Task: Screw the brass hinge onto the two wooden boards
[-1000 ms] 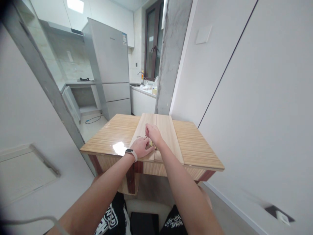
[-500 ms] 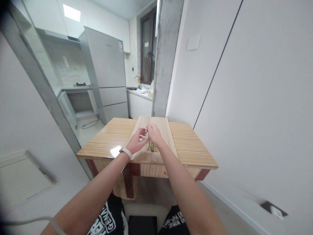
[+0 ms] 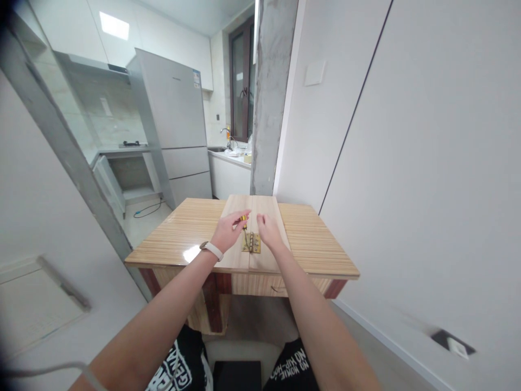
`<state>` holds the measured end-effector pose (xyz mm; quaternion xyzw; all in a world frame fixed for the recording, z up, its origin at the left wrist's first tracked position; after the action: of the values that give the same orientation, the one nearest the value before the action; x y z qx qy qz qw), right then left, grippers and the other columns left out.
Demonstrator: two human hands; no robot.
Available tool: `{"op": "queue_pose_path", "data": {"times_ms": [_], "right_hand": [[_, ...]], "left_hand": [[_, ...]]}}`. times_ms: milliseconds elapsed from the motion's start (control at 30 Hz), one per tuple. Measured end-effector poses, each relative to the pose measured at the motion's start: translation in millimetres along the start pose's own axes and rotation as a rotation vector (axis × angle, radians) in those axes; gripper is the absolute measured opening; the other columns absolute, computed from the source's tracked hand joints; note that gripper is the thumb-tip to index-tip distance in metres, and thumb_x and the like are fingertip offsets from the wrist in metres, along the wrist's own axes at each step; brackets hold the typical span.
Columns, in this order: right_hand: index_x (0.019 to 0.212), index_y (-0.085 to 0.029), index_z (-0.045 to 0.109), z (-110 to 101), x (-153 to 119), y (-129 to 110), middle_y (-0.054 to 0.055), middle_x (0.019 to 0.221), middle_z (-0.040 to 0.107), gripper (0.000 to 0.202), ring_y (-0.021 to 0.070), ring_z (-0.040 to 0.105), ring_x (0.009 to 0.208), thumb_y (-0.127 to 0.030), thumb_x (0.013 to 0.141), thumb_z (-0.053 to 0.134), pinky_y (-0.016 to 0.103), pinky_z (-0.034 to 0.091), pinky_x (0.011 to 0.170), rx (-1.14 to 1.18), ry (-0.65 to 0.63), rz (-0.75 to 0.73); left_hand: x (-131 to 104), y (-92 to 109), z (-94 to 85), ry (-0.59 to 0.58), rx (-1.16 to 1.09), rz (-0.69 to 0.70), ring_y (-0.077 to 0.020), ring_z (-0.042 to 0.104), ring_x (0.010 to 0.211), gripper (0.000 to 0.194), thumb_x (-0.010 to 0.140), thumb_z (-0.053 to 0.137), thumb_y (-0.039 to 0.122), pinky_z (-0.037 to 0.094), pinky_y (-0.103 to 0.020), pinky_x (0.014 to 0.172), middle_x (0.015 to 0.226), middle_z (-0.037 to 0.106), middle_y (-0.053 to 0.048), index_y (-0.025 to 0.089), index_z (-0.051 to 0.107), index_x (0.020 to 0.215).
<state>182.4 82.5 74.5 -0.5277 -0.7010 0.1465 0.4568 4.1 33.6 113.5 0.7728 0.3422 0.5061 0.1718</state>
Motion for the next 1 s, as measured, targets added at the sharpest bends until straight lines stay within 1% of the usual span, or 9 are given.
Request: {"op": "queue_pose_path", "data": {"times_ms": [67,133,233,333,467,600,733,867,1000], "right_hand": [[0.083,-0.021,0.060,-4,-13,29,0.012,0.093,0.067,0.038,0.0242,0.059,0.094,-0.047,0.102,0.041,0.036,0.042,0.090,-0.250,-0.017,0.023],[0.090,-0.020,0.065,-5,-27,51,0.016,0.101,0.068,0.032,0.0260,0.059,0.102,-0.040,0.102,0.043,0.036,0.039,0.093,-0.425,-0.052,0.044],[0.101,-0.020,0.067,-4,-45,68,0.017,0.110,0.068,0.030,0.0270,0.058,0.109,-0.035,0.103,0.042,0.037,0.037,0.096,-0.557,-0.113,0.041],[0.104,-0.020,0.068,-2,-53,71,0.015,0.113,0.067,0.032,0.0262,0.057,0.113,-0.036,0.104,0.040,0.036,0.036,0.099,-0.585,-0.124,0.036],[0.105,-0.020,0.067,0,-54,71,0.013,0.116,0.066,0.035,0.0242,0.055,0.115,-0.039,0.105,0.038,0.034,0.035,0.100,-0.622,-0.141,0.060],[0.108,-0.020,0.067,1,-55,71,0.013,0.117,0.066,0.039,0.0237,0.054,0.118,-0.043,0.106,0.036,0.034,0.033,0.103,-0.669,-0.155,0.058],[0.109,-0.020,0.068,2,-56,71,0.014,0.117,0.066,0.042,0.0240,0.054,0.118,-0.045,0.106,0.034,0.034,0.032,0.104,-0.681,-0.161,0.047],[0.108,-0.020,0.068,1,-57,69,0.014,0.117,0.065,0.041,0.0244,0.054,0.117,-0.045,0.106,0.035,0.034,0.033,0.103,-0.698,-0.162,0.041],[0.108,-0.020,0.067,1,-58,68,0.014,0.117,0.065,0.039,0.0245,0.053,0.117,-0.043,0.106,0.035,0.034,0.033,0.102,-0.703,-0.169,0.048]], "left_hand": [[1,-3,-2.2,-0.014,0.042,-0.021,-0.0190,0.068,0.112,0.041,0.098,0.052,0.018,0.056,-0.035,0.102,0.128,0.070,-0.005,0.027,0.063,0.136],[2,-4,-4.0,-0.035,0.056,-0.029,-0.0190,0.069,0.111,0.041,0.099,0.050,0.018,0.056,-0.035,0.101,0.128,0.071,-0.005,0.026,0.062,0.137],[4,-3,-5.5,-0.058,0.075,0.004,-0.0195,0.066,0.118,0.044,0.099,0.047,0.015,0.052,-0.036,0.107,0.133,0.069,-0.005,0.025,0.061,0.139],[6,-6,-5.3,-0.040,0.053,0.007,-0.0205,0.062,0.126,0.043,0.098,0.047,0.013,0.050,-0.036,0.110,0.139,0.065,-0.007,0.023,0.061,0.138],[6,-13,-0.6,-0.012,-0.021,-0.061,-0.0189,0.070,0.110,0.038,0.098,0.052,0.016,0.056,-0.033,0.099,0.125,0.072,-0.007,0.022,0.064,0.133],[4,-11,2.8,0.025,0.008,-0.054,-0.0174,0.070,0.102,0.035,0.096,0.055,0.015,0.057,-0.031,0.094,0.117,0.074,-0.005,0.023,0.069,0.127],[2,-4,4.0,0.067,0.065,-0.022,-0.0175,0.069,0.100,0.036,0.095,0.056,0.013,0.056,-0.032,0.094,0.114,0.074,-0.005,0.024,0.070,0.125],[0,-3,6.7,0.123,0.093,-0.045,-0.0174,0.068,0.096,0.037,0.095,0.056,0.013,0.056,-0.031,0.092,0.111,0.073,-0.005,0.024,0.070,0.127],[2,-6,8.9,0.156,0.102,-0.083,-0.0161,0.066,0.085,0.034,0.095,0.059,0.017,0.058,-0.028,0.081,0.103,0.069,-0.007,0.023,0.071,0.126]]}}
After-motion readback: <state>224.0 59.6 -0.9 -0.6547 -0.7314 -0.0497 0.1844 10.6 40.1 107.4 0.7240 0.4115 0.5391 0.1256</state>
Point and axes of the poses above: each hand's wrist, its own x-axis towards the middle knuckle, its own z-axis out of the palm, y = z × x, the point moved 3 cm from there along x, towards the middle knuckle
